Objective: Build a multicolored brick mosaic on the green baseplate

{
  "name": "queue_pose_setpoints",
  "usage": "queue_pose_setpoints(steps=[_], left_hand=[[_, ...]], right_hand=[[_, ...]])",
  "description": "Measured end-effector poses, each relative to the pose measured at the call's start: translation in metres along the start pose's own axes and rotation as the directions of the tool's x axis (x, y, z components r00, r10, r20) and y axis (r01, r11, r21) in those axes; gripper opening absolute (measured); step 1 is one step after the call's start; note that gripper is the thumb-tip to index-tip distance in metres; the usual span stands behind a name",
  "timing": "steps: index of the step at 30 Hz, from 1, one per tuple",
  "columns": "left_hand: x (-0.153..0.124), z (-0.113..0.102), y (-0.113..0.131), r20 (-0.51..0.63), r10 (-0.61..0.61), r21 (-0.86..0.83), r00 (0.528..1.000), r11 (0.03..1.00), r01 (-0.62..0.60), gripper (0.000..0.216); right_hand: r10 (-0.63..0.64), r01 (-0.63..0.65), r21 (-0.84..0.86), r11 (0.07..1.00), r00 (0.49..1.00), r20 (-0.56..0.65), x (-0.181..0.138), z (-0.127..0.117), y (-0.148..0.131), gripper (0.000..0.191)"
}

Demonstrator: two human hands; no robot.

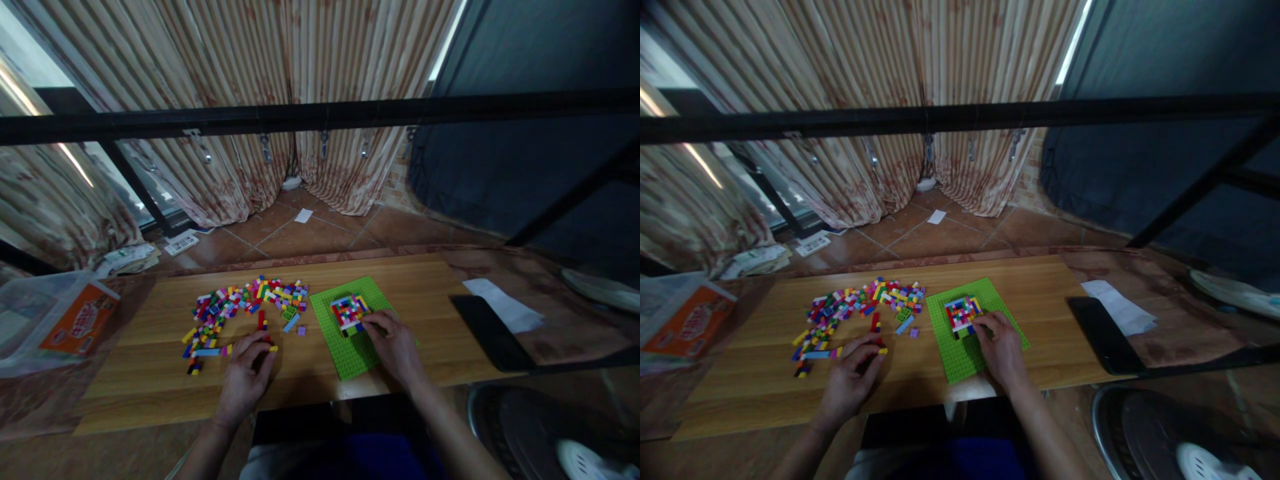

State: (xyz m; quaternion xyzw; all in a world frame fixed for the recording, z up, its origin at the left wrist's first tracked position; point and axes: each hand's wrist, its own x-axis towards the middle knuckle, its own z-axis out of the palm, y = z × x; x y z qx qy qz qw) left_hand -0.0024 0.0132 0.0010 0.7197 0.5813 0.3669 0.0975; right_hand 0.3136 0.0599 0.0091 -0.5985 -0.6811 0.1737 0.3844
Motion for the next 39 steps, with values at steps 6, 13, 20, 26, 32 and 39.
queue_pose_setpoints(steps=[6, 13, 20, 26, 32, 39], left_hand=[[0.0, 0.0, 0.001, -0.002, -0.01, -0.014, 1.0, 1.0, 0.01, 0.011], [0.001, -0.002, 0.004, -0.002, -0.025, -0.016, 1.0, 1.0, 0.025, 0.012], [0.0, 0.001, 0.0, -0.003, -0.016, -0.026, 1.0, 1.0, 0.016, 0.011], [-0.001, 0.001, 0.0, -0.006, -0.016, -0.02, 1.0, 1.0, 0.015, 0.011], [0.001, 0.0, 0.001, -0.014, -0.016, -0.017, 1.0, 1.0, 0.016, 0.011], [-0.001, 0.0, 0.002, 0.0, -0.033, -0.031, 0.999, 0.999, 0.033, 0.011]], right_hand=[[0.002, -0.01, -0.145, 0.989, 0.998, -0.055, -0.005, 0.005, -0.002, 0.027], [0.009, -0.009, -0.12, 0.993, 1.0, -0.004, -0.002, 0.002, -0.001, 0.024], [-0.013, 0.023, -0.188, 0.982, 0.998, 0.054, 0.001, 0.0, 0.0, 0.023], [-0.025, 0.037, -0.225, 0.974, 0.998, 0.054, 0.003, 0.0, -0.001, 0.026], [-0.023, 0.026, -0.261, 0.965, 1.0, 0.014, 0.006, 0.0, -0.002, 0.026], [0.023, -0.035, -0.213, 0.976, 0.998, -0.058, 0.009, 0.002, -0.006, 0.034]])
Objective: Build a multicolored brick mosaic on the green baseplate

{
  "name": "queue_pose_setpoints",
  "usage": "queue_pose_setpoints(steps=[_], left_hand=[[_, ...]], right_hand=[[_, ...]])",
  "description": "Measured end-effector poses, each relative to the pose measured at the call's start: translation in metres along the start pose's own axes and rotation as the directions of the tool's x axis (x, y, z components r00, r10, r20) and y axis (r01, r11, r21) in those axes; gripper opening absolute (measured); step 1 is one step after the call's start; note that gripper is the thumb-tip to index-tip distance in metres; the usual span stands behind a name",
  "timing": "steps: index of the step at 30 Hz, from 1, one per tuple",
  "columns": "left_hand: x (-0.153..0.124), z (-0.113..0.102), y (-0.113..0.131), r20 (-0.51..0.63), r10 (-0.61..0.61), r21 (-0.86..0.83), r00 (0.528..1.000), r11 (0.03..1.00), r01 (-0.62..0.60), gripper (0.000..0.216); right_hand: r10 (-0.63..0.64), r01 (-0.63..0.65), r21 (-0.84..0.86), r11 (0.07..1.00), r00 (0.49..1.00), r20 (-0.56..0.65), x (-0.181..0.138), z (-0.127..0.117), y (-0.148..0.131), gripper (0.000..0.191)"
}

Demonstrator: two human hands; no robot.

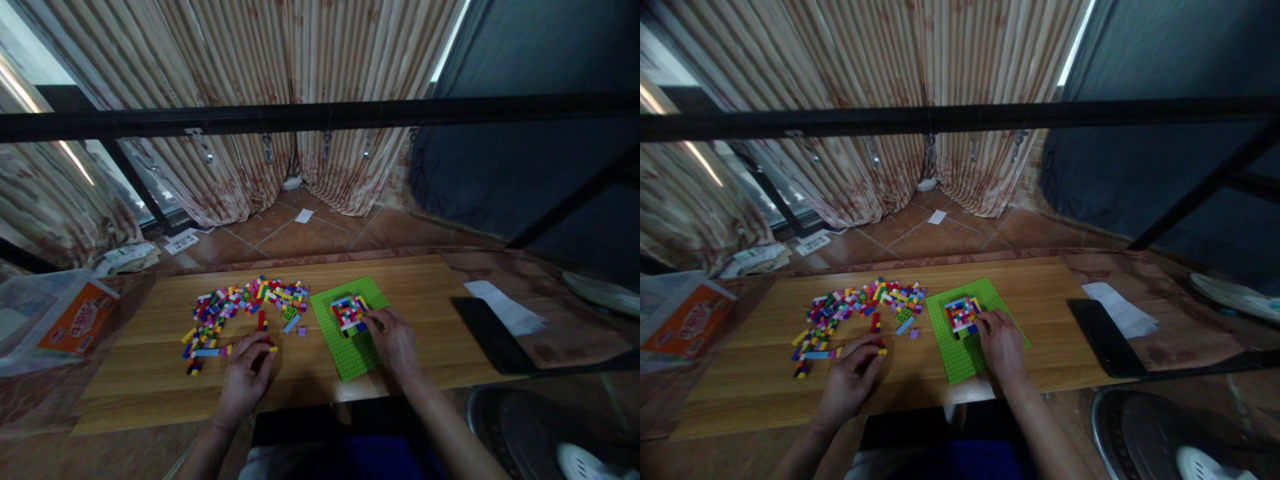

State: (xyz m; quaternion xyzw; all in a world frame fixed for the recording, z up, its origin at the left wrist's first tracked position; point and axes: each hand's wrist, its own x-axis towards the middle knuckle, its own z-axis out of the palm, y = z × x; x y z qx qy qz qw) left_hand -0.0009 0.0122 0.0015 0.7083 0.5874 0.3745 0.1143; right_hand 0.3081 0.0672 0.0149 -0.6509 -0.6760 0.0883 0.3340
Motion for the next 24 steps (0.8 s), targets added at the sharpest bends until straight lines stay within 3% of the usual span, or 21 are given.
queue_pose_setpoints(steps=[4, 10, 20, 24], left_hand=[[0.0, 0.0, 0.0, -0.012, 0.008, 0.003, 1.0, 1.0, -0.008, 0.011], [0.0, 0.0, -0.001, -0.012, 0.017, 0.006, 1.0, 1.0, -0.017, 0.01], [0.0, 0.003, -0.006, -0.013, 0.037, 0.02, 0.999, 0.999, -0.036, 0.012], [-0.001, 0.001, -0.006, -0.04, 0.074, 0.039, 0.996, 0.997, -0.072, 0.013]], right_hand=[[0.118, -0.111, 0.112, 0.988, 0.992, -0.055, 0.0, 0.003, 0.0, 0.036], [0.375, -0.343, 0.295, 0.892, 0.926, -0.056, 0.002, 0.009, 0.0, 0.038], [0.422, -0.396, 0.433, 0.81, 0.906, 0.039, 0.013, 0.022, 0.012, 0.03], [0.428, -0.413, 0.498, 0.763, 0.899, 0.089, 0.016, 0.02, 0.013, 0.036]])
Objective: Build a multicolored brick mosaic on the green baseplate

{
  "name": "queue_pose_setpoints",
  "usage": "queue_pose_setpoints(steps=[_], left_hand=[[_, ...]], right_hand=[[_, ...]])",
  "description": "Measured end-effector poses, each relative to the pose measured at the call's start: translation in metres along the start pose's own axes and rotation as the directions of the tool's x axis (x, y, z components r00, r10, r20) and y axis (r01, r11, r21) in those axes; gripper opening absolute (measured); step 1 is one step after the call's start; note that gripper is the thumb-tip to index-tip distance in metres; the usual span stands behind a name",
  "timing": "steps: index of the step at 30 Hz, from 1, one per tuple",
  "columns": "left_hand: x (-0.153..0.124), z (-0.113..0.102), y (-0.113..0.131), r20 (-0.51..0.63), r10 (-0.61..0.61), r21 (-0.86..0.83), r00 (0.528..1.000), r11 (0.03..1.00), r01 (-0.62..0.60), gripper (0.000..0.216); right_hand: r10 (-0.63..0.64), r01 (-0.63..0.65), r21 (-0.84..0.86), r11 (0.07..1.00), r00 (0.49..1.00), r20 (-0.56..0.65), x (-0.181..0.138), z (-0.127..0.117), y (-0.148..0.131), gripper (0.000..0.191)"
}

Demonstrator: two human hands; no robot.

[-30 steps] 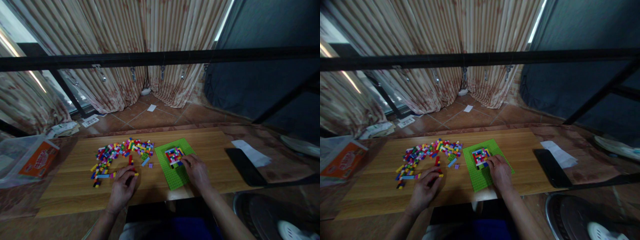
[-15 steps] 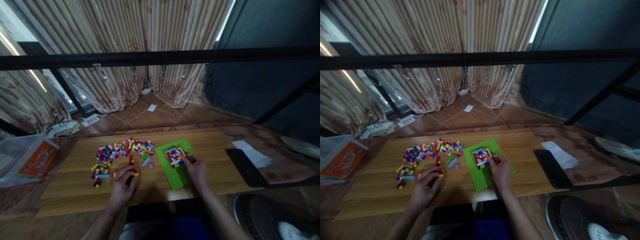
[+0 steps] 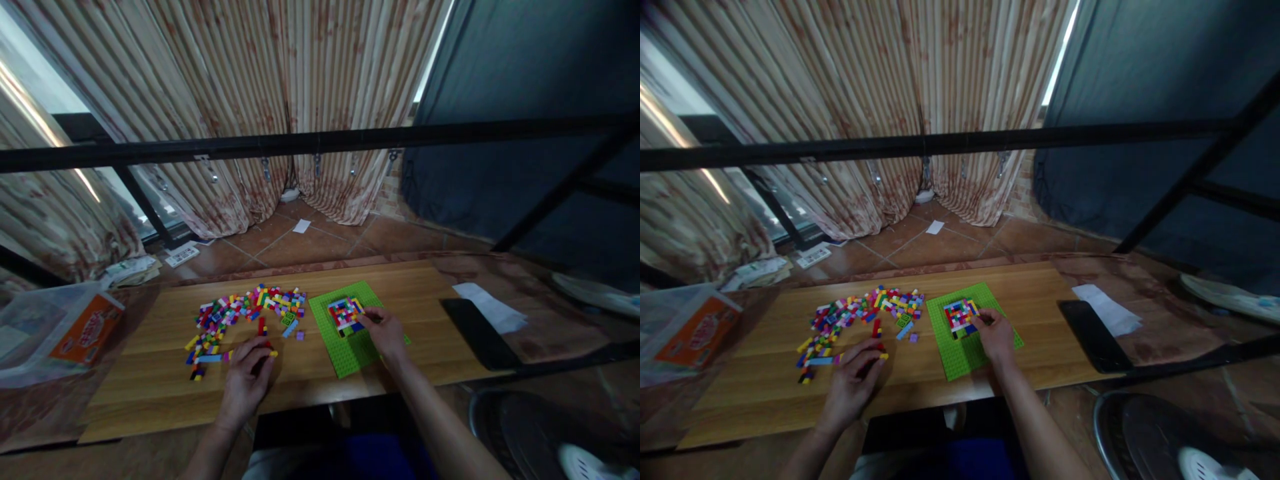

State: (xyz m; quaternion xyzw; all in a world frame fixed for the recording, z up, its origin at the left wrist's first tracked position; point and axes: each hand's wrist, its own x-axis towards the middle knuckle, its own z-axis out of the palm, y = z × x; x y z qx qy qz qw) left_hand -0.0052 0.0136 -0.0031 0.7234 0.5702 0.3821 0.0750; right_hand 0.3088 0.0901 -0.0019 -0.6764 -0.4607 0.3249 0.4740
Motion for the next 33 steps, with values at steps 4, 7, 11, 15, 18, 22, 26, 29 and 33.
queue_pose_setpoints(steps=[4, 7, 11, 15, 18, 22, 26, 29, 33], left_hand=[[0.002, -0.003, 0.009, -0.026, 0.04, 0.018, 0.999, 0.999, -0.04, 0.014], [0.006, 0.002, 0.027, -0.058, 0.029, 0.009, 0.998, 1.0, -0.029, 0.015], [0.012, 0.026, 0.063, -0.016, 0.056, -0.067, 0.998, 0.996, -0.057, 0.016], [0.014, 0.055, 0.097, 0.03, 0.028, -0.217, 0.999, 0.976, -0.021, 0.016], [0.017, 0.069, 0.116, 0.065, -0.018, -0.304, 0.998, 0.952, 0.037, 0.016], [0.021, 0.08, 0.133, 0.082, -0.1, -0.398, 0.992, 0.909, 0.124, 0.017], [0.024, 0.089, 0.139, 0.121, -0.128, -0.429, 0.984, 0.888, 0.168, 0.017], [0.023, 0.093, 0.138, 0.12, -0.119, -0.329, 0.986, 0.932, 0.153, 0.027], [0.018, 0.094, 0.13, 0.121, -0.113, -0.145, 0.986, 0.981, 0.131, 0.042]], right_hand=[[0.022, -0.019, 0.172, 0.985, 1.0, -0.015, -0.002, -0.011, -0.003, 0.046], [-0.005, 0.024, 0.205, 0.978, 0.995, -0.095, -0.011, -0.023, -0.005, 0.045], [-0.112, 0.112, 0.16, 0.981, 0.994, -0.012, -0.041, -0.028, -0.013, 0.037], [-0.199, 0.163, 0.183, 0.969, 0.959, 0.199, -0.075, -0.019, -0.021, 0.03], [-0.206, 0.151, 0.222, 0.963, 0.945, 0.254, -0.088, -0.015, -0.021, 0.028], [-0.196, 0.127, 0.271, 0.954, 0.95, 0.245, -0.089, -0.016, -0.017, 0.027], [-0.232, 0.176, 0.245, 0.953, 0.948, 0.219, -0.077, -0.022, -0.013, 0.024], [-0.323, 0.298, 0.161, 0.941, 0.932, 0.162, -0.057, -0.026, -0.009, 0.022], [-0.411, 0.413, 0.003, 0.911, 0.904, 0.12, -0.027, -0.027, -0.004, 0.021]])
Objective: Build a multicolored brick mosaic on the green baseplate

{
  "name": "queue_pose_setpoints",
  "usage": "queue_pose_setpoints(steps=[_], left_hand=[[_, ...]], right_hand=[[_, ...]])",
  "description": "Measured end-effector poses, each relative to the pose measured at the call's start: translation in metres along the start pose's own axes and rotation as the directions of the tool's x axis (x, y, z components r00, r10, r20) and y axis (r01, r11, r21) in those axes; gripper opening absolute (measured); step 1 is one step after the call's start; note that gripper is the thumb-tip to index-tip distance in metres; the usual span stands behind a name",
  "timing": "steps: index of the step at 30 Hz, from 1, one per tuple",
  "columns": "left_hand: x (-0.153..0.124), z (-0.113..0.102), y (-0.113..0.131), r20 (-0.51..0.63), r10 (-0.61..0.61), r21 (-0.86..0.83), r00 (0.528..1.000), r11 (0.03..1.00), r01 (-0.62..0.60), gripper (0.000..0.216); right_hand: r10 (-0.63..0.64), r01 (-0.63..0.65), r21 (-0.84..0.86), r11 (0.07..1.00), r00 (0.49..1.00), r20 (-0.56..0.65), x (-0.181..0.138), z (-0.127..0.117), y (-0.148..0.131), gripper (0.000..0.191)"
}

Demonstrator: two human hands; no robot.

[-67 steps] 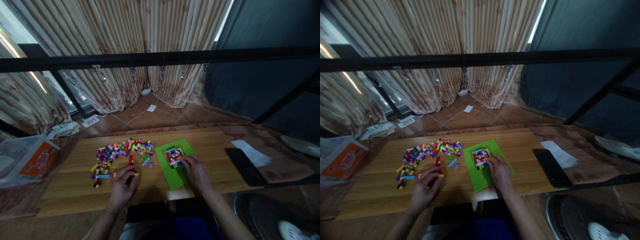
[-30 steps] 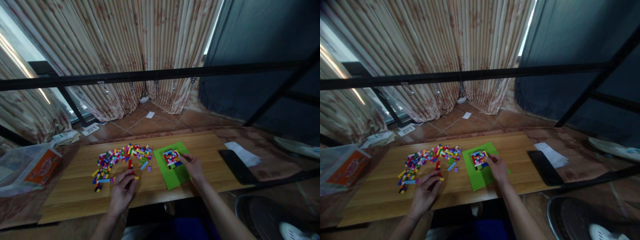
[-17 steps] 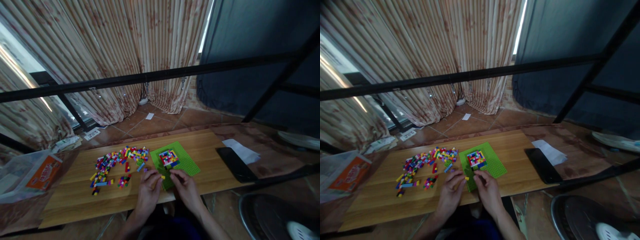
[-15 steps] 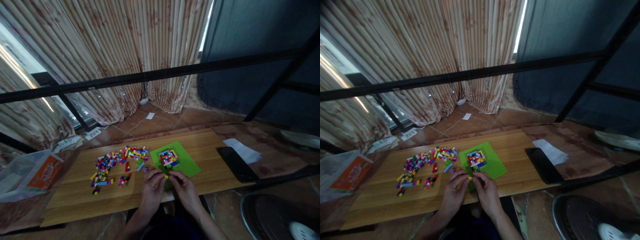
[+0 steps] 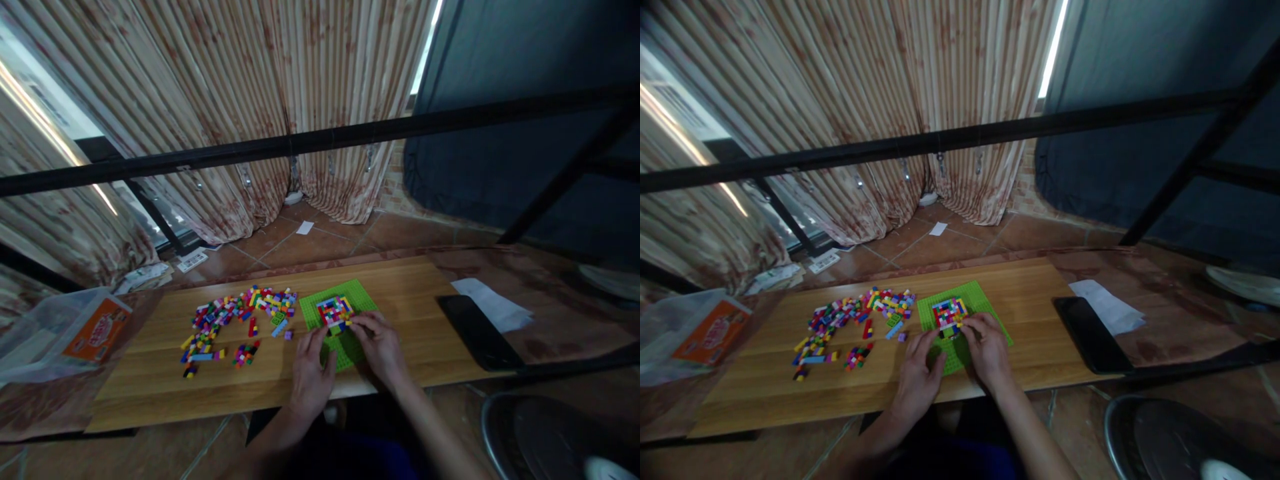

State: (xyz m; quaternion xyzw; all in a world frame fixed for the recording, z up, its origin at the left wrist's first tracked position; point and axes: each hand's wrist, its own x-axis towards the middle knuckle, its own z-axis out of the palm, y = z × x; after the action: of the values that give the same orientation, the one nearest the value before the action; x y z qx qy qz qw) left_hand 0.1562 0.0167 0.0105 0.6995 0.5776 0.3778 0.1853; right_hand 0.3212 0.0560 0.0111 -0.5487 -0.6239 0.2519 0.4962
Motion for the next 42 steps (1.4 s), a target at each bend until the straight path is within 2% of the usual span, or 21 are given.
queue_pose_setpoints(steps=[5, 9, 17, 25, 31, 34, 37, 42], left_hand=[[-0.003, 0.002, -0.007, 0.062, 0.012, 0.099, 0.998, 0.995, -0.018, 0.053], [-0.003, 0.005, -0.007, 0.106, 0.06, 0.133, 0.993, 0.988, -0.073, 0.056], [0.013, 0.005, -0.002, 0.152, 0.137, 0.197, 0.979, 0.966, -0.165, 0.065], [0.026, 0.006, 0.009, 0.256, 0.121, 0.368, 0.959, 0.905, -0.213, 0.062], [0.027, 0.01, 0.01, 0.234, 0.123, 0.376, 0.964, 0.903, -0.206, 0.06], [0.029, 0.01, 0.01, 0.254, 0.123, 0.381, 0.959, 0.899, -0.216, 0.058], [0.029, 0.012, 0.008, 0.254, 0.126, 0.382, 0.959, 0.898, -0.219, 0.055], [0.015, 0.014, -0.009, 0.19, 0.152, 0.304, 0.97, 0.93, -0.205, 0.065]], right_hand=[[-0.05, 0.062, -0.124, 0.99, 0.994, 0.098, 0.017, 0.002, 0.01, 0.018], [-0.02, 0.039, -0.14, 0.989, 0.99, 0.136, 0.024, 0.004, 0.011, 0.017], [0.106, -0.11, 0.041, 0.993, 0.991, 0.082, 0.032, 0.009, 0.016, 0.015], [0.219, -0.229, 0.121, 0.966, 0.971, 0.095, 0.036, 0.015, 0.025, 0.016], [0.294, -0.305, 0.164, 0.938, 0.952, 0.09, 0.039, 0.019, 0.026, 0.012], [0.302, -0.322, 0.192, 0.927, 0.945, 0.126, 0.04, 0.02, 0.027, 0.013], [0.275, -0.304, 0.196, 0.932, 0.948, 0.161, 0.04, 0.019, 0.027, 0.014], [0.229, -0.241, 0.173, 0.955, 0.97, 0.087, 0.024, 0.016, 0.022, 0.022]])
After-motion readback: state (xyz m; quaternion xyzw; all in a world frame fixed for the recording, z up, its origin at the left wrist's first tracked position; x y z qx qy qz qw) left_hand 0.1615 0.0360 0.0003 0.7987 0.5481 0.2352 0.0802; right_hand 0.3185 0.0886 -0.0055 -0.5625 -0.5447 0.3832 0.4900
